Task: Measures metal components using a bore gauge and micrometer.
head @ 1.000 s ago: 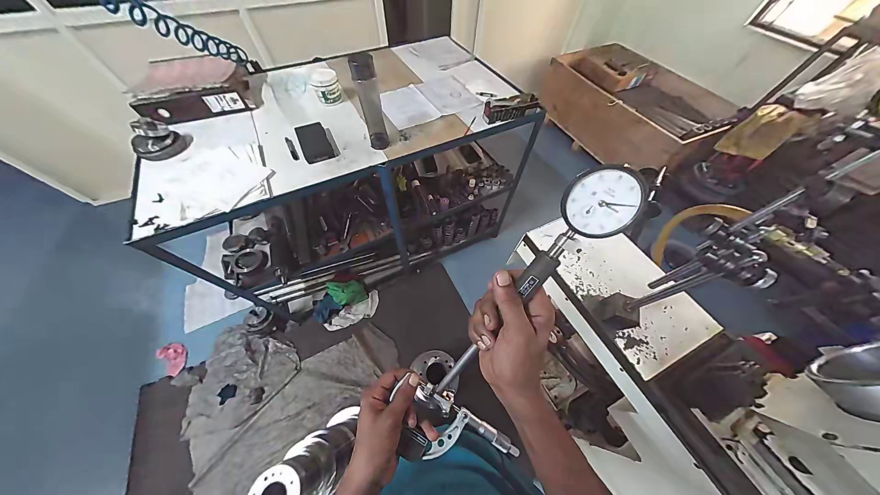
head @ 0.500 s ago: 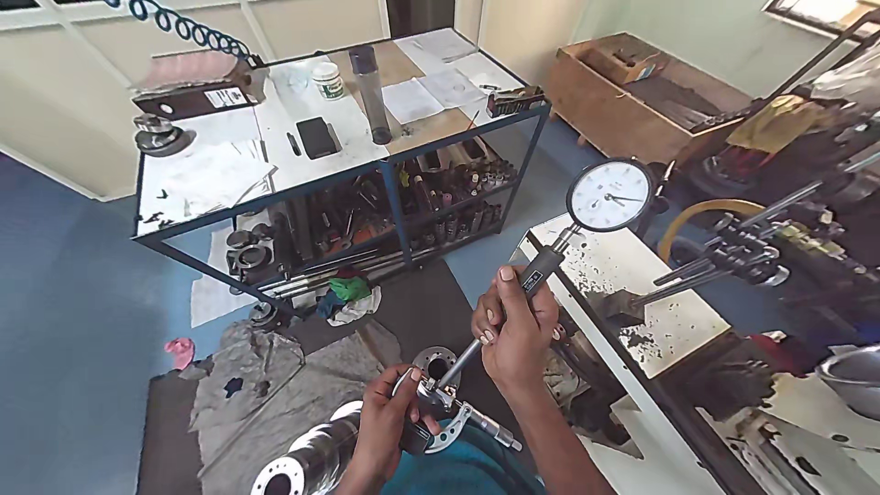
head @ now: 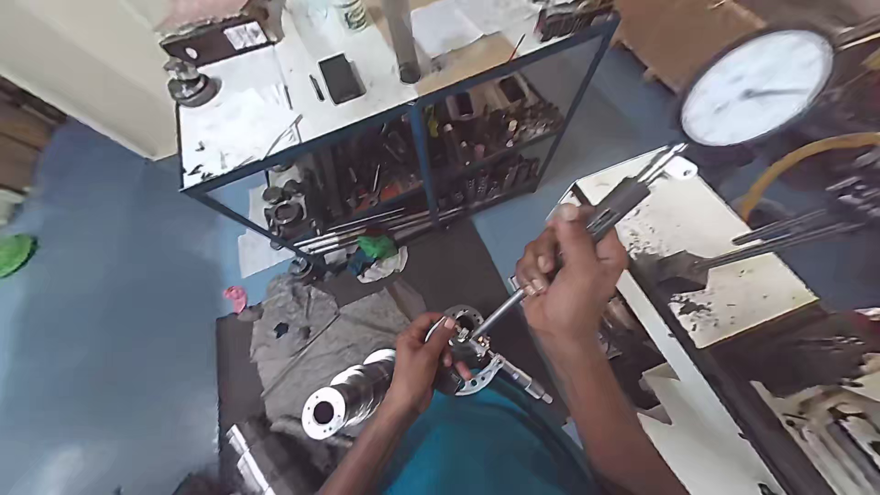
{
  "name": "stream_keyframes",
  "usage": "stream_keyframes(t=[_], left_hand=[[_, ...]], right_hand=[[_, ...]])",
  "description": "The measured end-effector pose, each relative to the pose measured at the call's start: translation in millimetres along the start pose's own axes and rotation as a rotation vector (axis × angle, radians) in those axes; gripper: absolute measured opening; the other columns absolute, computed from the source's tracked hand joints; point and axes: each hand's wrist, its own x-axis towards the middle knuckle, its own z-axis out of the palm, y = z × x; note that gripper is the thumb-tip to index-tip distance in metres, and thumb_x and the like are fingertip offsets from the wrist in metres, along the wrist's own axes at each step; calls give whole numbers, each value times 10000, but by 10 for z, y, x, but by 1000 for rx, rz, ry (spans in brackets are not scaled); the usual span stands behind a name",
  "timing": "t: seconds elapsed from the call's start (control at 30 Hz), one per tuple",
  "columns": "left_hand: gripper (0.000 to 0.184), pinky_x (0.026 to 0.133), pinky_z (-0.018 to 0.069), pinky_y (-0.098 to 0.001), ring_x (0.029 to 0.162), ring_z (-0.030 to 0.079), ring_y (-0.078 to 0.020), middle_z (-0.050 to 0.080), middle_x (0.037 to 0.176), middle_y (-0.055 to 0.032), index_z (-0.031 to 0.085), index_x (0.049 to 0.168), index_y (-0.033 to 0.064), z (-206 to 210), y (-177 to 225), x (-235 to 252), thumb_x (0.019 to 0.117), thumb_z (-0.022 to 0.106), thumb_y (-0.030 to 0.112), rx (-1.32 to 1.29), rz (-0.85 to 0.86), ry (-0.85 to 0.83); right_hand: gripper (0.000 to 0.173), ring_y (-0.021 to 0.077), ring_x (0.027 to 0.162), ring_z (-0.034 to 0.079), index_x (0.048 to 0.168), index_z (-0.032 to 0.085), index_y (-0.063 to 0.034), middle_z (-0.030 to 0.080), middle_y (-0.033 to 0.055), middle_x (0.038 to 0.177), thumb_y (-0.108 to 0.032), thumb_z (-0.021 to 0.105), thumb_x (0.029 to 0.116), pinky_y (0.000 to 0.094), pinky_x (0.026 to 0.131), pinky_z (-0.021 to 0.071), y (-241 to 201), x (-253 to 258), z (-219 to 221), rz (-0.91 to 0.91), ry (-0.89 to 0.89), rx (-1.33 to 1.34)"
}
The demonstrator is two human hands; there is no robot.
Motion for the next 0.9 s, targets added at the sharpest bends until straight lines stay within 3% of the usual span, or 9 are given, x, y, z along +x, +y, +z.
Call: stream_keyframes(t=[0.17,0.9], left_hand=[[152,518,635,-390,460,624,-175,577,591,-43,608,1025,-33,-5,13,9,1066,502,67,-45,-7,-14],[140,534,640,-392,465,628,-173,584,600,-49,611,1041,-33,-78,-19,-66,1062,512,64,-78,5,-11]], right_hand=[[180,42,375,368,991,519,-153,433,-51,587,-227,409,1114,183,347,376,-35,-14,3,-28,-3,-21],[181,49,375,385,979,508,-139,435,-45,588,-208,407,1113,189,347,399,13,-78,46,-48,-12,-23]])
